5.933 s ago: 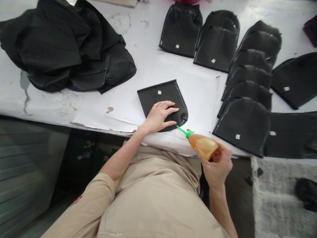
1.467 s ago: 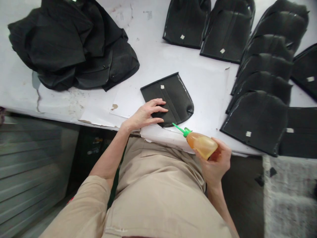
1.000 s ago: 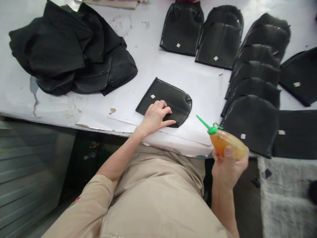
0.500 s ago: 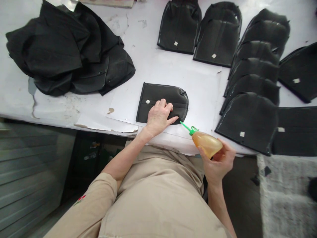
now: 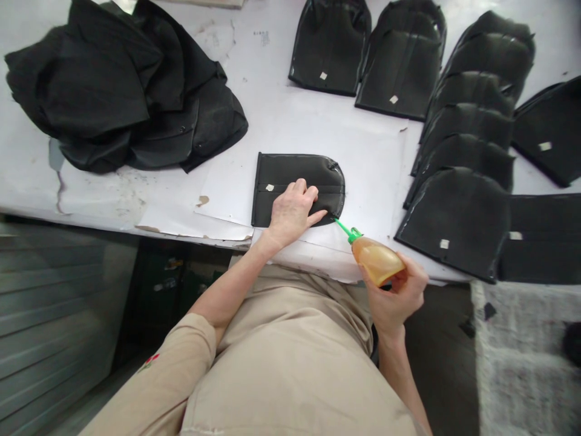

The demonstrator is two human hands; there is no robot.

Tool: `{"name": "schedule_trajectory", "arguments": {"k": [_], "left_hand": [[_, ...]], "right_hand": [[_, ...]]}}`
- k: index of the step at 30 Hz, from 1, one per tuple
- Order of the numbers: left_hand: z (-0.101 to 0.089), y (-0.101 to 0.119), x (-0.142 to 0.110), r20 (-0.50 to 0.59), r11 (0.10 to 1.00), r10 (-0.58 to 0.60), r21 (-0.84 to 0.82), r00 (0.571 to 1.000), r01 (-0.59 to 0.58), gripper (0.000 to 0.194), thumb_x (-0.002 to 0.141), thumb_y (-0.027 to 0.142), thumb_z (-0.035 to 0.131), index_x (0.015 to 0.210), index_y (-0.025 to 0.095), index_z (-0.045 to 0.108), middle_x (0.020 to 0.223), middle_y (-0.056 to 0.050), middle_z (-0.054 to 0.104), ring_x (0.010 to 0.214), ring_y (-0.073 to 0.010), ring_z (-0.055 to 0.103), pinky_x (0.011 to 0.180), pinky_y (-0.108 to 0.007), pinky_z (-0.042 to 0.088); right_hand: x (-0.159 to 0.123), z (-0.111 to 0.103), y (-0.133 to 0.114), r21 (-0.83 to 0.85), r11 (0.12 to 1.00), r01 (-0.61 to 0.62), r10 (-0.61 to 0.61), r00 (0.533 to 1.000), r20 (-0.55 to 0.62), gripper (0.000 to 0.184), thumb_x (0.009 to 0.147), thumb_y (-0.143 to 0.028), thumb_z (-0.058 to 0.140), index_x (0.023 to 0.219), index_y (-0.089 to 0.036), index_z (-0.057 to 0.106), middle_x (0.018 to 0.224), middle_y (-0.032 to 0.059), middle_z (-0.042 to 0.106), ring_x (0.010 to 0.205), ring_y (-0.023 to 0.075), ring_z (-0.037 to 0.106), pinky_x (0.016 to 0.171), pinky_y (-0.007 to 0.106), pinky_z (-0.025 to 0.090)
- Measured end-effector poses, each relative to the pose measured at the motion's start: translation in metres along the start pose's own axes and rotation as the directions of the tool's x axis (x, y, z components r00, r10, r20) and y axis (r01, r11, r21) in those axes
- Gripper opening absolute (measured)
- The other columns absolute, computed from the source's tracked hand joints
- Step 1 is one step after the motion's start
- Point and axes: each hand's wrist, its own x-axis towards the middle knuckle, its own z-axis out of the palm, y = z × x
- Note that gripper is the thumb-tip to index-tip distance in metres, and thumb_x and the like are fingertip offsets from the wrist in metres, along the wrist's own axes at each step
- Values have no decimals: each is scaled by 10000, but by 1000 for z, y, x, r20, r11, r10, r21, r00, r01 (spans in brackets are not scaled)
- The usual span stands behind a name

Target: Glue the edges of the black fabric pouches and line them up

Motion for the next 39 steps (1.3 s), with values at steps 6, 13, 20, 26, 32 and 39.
{"name": "schedule_trajectory", "arguments": {"k": [6,13,20,26,32,39], "left_hand": [[-2,0,0,27,1000,-5,-3,1000,5,308,895,463,697,1042,212,593,1149,-97,572,1094,-267,549,878,-337,468],[-4,-3,3,31,1000,12,-11,999,-11,327,890,486,702,1035,207,611,1121,-89,582,1049,-253,579,847,-323,463],[-7,-9,8,46,999,25,-28,999,-24,274,878,462,727,963,212,654,1036,-64,591,958,-226,620,798,-312,459],[-7,-10,8,31,999,27,-30,999,-27,303,867,496,730,959,214,666,1000,-57,596,929,-218,628,767,-304,464],[-4,-11,8,19,999,20,-47,1000,-19,289,865,480,739,963,220,661,1010,-54,594,939,-218,625,775,-304,458],[-4,-9,7,21,999,5,-52,1000,-4,275,873,462,736,965,216,655,1022,-56,592,952,-219,623,781,-303,456]], "right_hand": [[0,4,-5,16,1000,10,-10,1000,5,679,663,-402,910,1213,-203,565,1043,71,644,916,230,691,655,318,594],[-2,6,-5,30,999,-37,37,999,4,669,681,-422,893,1222,-207,563,1079,74,645,939,240,692,702,350,603],[-2,7,-12,76,997,-5,2,999,49,643,684,-363,898,1221,-204,581,1068,65,640,940,224,682,710,321,596],[-5,8,-14,73,997,-15,10,998,69,635,702,-387,880,1231,-211,576,1084,68,638,961,235,684,725,343,603],[2,5,-2,29,999,-20,20,1000,-7,684,655,-426,907,1203,-209,558,1056,66,636,922,235,691,689,338,595],[3,2,3,14,999,40,-39,998,-38,696,634,-404,926,1193,-214,559,1015,54,626,896,234,690,663,330,589]]}}
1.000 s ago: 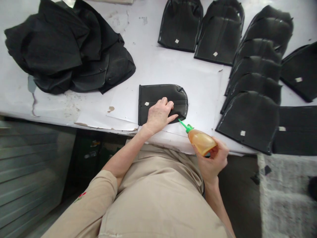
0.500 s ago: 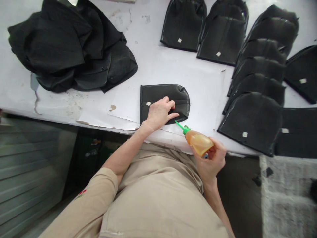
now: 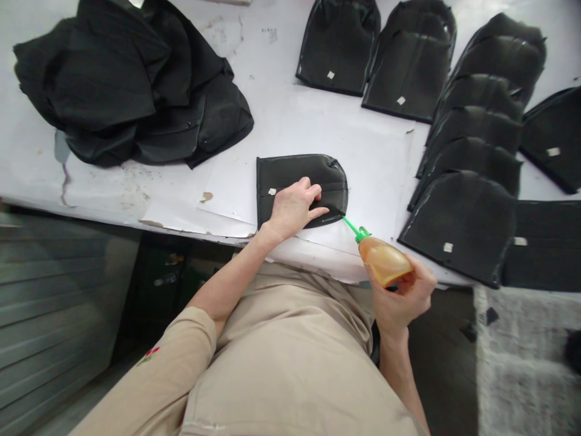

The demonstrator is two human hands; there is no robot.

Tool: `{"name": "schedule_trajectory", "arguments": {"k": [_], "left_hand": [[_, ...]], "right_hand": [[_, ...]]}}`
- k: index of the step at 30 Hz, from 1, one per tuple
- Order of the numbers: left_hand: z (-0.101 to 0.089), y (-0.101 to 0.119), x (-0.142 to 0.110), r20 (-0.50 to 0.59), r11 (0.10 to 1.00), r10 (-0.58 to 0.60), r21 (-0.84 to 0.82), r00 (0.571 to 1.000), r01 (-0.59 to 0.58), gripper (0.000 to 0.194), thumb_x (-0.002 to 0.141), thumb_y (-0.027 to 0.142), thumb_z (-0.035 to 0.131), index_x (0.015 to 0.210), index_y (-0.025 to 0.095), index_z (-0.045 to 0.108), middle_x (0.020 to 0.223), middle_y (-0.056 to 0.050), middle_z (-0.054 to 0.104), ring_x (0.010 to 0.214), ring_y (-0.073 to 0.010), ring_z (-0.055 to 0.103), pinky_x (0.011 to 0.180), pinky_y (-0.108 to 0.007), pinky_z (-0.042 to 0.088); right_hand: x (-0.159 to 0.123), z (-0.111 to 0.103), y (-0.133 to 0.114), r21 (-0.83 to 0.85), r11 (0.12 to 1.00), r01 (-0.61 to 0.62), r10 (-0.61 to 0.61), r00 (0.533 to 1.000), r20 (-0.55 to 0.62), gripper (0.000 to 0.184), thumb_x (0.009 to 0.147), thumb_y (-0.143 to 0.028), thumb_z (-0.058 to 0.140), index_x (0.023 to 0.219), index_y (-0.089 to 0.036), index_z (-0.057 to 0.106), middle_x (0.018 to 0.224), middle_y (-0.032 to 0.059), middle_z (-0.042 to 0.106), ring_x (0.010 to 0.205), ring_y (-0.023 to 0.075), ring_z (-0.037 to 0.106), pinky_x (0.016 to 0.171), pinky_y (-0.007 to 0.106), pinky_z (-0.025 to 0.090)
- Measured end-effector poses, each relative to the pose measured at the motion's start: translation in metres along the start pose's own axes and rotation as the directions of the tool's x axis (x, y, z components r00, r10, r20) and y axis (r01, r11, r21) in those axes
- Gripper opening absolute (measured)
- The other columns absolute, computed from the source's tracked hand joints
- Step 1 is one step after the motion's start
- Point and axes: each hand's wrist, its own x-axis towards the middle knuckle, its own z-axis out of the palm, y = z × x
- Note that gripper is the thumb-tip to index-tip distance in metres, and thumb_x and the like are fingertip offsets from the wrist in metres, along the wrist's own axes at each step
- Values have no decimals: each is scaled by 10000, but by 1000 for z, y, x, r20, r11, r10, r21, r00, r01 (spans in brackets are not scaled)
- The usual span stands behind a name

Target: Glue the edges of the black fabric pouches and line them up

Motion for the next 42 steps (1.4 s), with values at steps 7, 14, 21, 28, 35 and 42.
{"name": "schedule_trajectory", "arguments": {"k": [7,14,21,28,35,42], "left_hand": [[0,0,0,1,1000,0,-5,1000,0,287,874,473,732,972,214,657,1027,-59,590,960,-219,622,781,-298,456],[-1,1,0,-4,999,13,48,1000,-13,252,866,422,753,965,206,670,1010,-53,604,916,-202,622,737,-283,432],[-4,-6,3,-5,999,23,-39,1000,-23,224,849,401,775,924,204,701,950,-35,618,836,-180,621,703,-279,416],[-3,-14,6,-12,993,44,-112,999,-45,217,827,387,797,897,202,706,899,-16,623,785,-164,614,683,-277,405],[-2,-17,8,-15,989,59,-138,998,-60,231,828,402,791,893,199,701,887,-15,624,776,-162,612,690,-274,414],[-4,-18,6,10,989,107,-102,994,-106,221,860,388,758,947,193,698,941,-36,629,813,-179,627,725,-281,429]], "right_hand": [[-1,3,-3,-5,1000,-7,7,1000,3,694,647,-404,919,1210,-214,561,1041,62,638,922,237,682,676,325,578],[-8,5,-13,84,995,-52,47,997,67,670,672,-352,911,1232,-218,570,1068,56,628,932,220,676,709,320,584],[-12,8,-22,118,991,-55,39,990,137,647,702,-344,889,1253,-218,572,1088,69,635,975,234,671,748,343,589],[-17,15,-37,133,987,-90,57,971,234,602,737,-383,860,1238,-235,560,1097,82,634,975,224,671,720,317,594],[-22,22,-38,124,989,-83,45,959,281,601,757,-416,841,1247,-245,538,1131,84,626,1008,227,660,763,336,599],[-18,25,-41,133,989,-63,21,957,291,595,766,-423,834,1247,-247,531,1120,87,628,993,229,660,722,325,596]]}}
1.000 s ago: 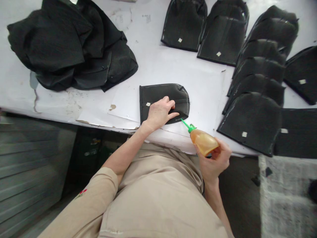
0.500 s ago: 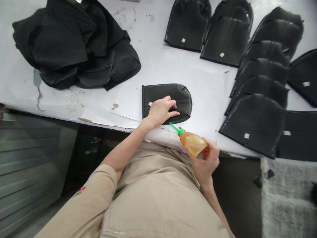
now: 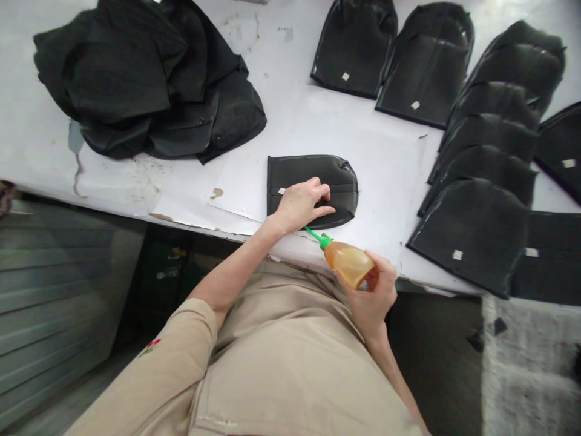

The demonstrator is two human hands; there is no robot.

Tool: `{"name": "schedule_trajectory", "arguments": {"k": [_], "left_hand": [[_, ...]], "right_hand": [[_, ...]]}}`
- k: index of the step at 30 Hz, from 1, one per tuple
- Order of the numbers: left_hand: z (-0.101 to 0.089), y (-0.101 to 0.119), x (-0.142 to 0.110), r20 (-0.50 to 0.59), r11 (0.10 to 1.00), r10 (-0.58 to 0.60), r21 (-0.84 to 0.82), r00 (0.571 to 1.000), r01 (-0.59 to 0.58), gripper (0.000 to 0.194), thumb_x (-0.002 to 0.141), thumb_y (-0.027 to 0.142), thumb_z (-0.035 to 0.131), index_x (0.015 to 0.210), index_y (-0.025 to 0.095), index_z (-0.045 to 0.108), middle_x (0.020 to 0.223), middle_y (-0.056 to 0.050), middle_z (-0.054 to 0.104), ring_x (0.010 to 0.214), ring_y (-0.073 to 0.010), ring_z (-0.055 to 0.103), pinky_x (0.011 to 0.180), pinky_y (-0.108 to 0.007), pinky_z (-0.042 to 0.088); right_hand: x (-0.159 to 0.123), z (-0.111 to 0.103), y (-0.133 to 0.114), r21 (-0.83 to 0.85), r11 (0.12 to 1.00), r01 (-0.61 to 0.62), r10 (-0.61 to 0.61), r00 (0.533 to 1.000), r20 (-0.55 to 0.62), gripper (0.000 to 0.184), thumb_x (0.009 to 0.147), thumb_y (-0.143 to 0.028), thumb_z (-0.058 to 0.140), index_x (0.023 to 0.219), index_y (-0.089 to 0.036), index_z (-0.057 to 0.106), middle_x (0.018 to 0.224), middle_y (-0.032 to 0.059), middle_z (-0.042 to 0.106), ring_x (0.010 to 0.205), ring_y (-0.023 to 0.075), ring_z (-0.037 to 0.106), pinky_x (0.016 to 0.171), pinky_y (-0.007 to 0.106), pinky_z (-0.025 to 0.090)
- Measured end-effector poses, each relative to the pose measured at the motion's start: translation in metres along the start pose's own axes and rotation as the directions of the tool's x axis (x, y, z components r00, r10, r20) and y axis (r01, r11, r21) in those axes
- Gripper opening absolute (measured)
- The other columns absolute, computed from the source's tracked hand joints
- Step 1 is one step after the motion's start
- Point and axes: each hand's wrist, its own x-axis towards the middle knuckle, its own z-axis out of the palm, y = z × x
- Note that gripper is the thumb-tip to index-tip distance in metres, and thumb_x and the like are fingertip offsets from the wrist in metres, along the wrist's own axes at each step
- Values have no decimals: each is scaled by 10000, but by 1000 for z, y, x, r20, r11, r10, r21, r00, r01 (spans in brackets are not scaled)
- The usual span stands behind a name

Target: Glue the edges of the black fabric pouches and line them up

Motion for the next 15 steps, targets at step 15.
{"name": "schedule_trajectory", "arguments": {"k": [15], "left_hand": [[-42,-38,-37,-221,933,-135,-358,966,48,190,935,325,605,984,187,726,913,-40,670,780,-152,612,698,-268,472]], "right_hand": [[12,19,-15,93,992,91,-101,989,110,613,762,-306,848,1289,-246,539,1094,75,640,976,225,653,755,340,586]]}}
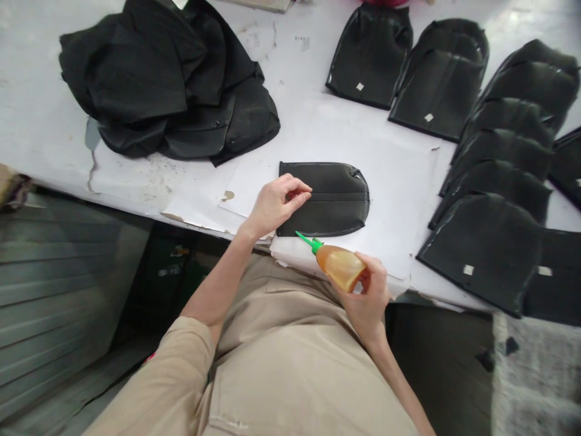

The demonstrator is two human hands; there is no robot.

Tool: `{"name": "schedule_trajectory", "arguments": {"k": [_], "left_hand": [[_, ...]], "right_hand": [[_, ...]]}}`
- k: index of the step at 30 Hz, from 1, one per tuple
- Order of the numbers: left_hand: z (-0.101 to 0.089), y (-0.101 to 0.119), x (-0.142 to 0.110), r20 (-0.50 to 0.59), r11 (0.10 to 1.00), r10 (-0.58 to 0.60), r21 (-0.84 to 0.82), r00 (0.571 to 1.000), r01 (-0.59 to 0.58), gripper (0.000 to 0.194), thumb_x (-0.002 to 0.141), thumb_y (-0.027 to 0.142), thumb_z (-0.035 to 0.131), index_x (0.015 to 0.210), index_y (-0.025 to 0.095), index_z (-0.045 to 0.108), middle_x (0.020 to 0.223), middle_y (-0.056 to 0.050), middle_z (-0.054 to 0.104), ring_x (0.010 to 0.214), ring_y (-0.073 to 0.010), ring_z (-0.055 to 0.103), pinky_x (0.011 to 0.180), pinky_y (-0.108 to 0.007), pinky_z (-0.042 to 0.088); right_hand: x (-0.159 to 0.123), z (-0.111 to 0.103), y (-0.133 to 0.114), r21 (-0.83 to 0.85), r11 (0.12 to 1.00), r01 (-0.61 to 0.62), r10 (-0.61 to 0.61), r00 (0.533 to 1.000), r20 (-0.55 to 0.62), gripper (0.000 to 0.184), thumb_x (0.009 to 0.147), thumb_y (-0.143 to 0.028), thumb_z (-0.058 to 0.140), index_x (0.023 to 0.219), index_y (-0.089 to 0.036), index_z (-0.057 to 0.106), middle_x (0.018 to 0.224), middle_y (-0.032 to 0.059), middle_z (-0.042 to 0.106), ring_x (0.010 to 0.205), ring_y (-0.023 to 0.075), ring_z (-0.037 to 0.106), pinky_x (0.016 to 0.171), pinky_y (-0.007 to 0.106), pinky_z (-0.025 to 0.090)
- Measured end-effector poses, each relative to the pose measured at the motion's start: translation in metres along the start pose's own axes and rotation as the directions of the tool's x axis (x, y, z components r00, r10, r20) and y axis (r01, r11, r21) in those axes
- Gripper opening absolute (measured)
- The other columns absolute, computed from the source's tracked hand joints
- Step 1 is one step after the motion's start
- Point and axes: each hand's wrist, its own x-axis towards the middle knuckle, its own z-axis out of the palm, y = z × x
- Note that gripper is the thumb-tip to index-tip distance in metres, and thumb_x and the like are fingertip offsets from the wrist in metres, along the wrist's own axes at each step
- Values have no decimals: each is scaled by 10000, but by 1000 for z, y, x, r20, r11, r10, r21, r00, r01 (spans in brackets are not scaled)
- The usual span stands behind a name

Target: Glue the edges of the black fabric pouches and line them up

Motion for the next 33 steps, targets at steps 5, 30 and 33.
{"name": "schedule_trajectory", "arguments": {"k": [5,30,33], "left_hand": [[-14,-19,-18,-158,975,-146,147,977,169,177,921,299,589,974,195,723,887,-30,666,763,-148,600,714,-264,466],[-8,-28,-25,-152,925,-318,168,936,341,119,846,245,685,958,209,664,739,22,683,643,-137,621,671,-253,452],[-8,-29,-22,-175,906,-350,187,920,380,126,846,282,705,930,210,644,724,19,683,634,-147,629,670,-260,448]], "right_hand": [[4,4,-4,0,1000,-5,5,999,38,580,772,-321,833,1266,-251,538,1091,77,636,979,230,655,759,351,591],[29,1,-15,487,651,-582,574,797,185,489,712,-447,814,1091,-235,589,851,-20,641,629,130,583,465,201,434],[31,-14,-6,595,526,-608,657,735,170,521,711,-490,800,1116,-229,601,886,3,663,643,136,604,456,188,412]]}}
